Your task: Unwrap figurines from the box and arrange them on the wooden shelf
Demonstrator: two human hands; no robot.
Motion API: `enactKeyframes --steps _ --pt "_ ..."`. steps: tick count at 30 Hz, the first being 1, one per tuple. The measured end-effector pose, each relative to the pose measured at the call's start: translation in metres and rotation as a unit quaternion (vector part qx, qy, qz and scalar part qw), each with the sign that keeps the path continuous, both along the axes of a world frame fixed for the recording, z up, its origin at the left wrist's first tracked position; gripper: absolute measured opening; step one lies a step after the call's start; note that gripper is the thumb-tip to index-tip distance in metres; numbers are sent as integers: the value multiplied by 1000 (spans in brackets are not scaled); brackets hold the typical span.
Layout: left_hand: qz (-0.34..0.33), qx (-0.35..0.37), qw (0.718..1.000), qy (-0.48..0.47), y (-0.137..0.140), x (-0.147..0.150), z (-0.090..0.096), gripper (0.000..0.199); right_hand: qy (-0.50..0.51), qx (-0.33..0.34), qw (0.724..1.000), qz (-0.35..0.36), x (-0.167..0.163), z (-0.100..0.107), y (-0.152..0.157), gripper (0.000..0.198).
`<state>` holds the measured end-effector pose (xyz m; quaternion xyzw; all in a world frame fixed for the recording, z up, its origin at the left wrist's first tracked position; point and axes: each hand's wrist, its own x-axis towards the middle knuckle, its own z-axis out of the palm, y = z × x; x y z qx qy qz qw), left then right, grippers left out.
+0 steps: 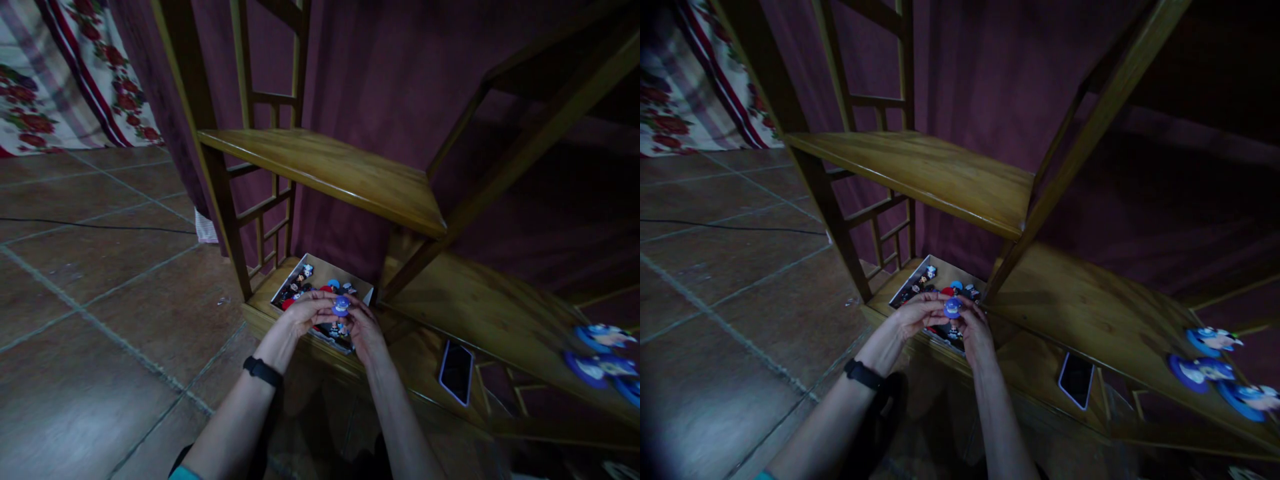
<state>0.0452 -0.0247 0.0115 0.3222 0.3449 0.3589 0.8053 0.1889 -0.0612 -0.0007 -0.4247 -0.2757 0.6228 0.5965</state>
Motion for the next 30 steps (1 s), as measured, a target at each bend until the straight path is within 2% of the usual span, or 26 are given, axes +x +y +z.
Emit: enactKeyframes --steps 5,7,14,18,24,28,30 --pt "39 73 997 -6 -5 -4 3 24 -15 31 999 10 -2 3 -3 30" --pt "45 78 996 -2 -6 -3 2 24 -24 35 999 13 -3 4 -4 30" --pt "119 -26 992 -10 -11 9 -8 18 11 -3 999 -32 -11 -1 -4 22" --pt "113 -37 992 -36 -21 8 -7 28 53 -15 998 -34 -14 -6 -7 18" --pt "134 -31 990 -42 -50 -3 -10 33 56 -14 998 17 -16 -3 -31 22" --pt "123 -34 991 -34 -84 -3 -15 34 47 -16 997 61 -8 -6 -63 25" --pt "120 -39 992 -19 -104 2 -18 31 51 -27 997 59 -2 -11 -83 26"
